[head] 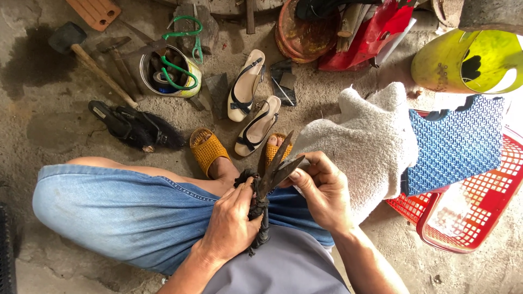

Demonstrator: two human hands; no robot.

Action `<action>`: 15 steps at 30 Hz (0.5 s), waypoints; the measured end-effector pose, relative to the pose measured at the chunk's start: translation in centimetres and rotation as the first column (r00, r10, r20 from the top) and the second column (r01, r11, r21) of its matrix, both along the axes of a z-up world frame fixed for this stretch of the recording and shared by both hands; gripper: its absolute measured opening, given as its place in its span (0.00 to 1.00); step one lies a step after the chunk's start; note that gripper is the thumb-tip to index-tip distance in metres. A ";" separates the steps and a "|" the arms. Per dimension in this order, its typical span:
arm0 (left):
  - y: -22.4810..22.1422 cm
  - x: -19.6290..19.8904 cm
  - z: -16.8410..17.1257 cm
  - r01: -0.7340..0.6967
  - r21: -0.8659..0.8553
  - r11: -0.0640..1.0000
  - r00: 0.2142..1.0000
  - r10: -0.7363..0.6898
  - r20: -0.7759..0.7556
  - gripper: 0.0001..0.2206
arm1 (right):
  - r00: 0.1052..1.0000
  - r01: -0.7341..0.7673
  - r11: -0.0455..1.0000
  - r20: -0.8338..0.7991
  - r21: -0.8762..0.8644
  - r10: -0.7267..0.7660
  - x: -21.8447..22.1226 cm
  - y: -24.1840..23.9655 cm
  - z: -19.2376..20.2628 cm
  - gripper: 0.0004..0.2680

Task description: Repairing a shoe by attaching a new heel tip and trimming it to size using shears.

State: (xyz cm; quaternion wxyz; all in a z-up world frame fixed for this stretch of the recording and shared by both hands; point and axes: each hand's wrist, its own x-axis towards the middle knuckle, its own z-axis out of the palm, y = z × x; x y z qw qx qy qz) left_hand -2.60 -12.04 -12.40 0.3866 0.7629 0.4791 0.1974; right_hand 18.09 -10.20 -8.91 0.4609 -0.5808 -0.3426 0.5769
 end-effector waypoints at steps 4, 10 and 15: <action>0.7 0.0 1.1 0.011 -0.122 0.992 0.999 -0.007 0.034 0.33 | 0.999 0.008 0.999 -0.040 0.042 -0.007 0.3 -0.5 -0.1 0.06; 1.6 0.0 3.3 0.063 -0.267 0.962 0.995 -0.038 0.096 0.41 | 0.994 -0.031 0.999 0.109 0.038 0.026 1.0 -1.2 -0.2 0.08; 1.5 -0.3 3.2 0.105 -0.269 0.958 0.994 -0.090 0.066 0.41 | 0.999 0.018 0.998 0.047 0.067 -0.021 1.0 -1.6 -0.3 0.11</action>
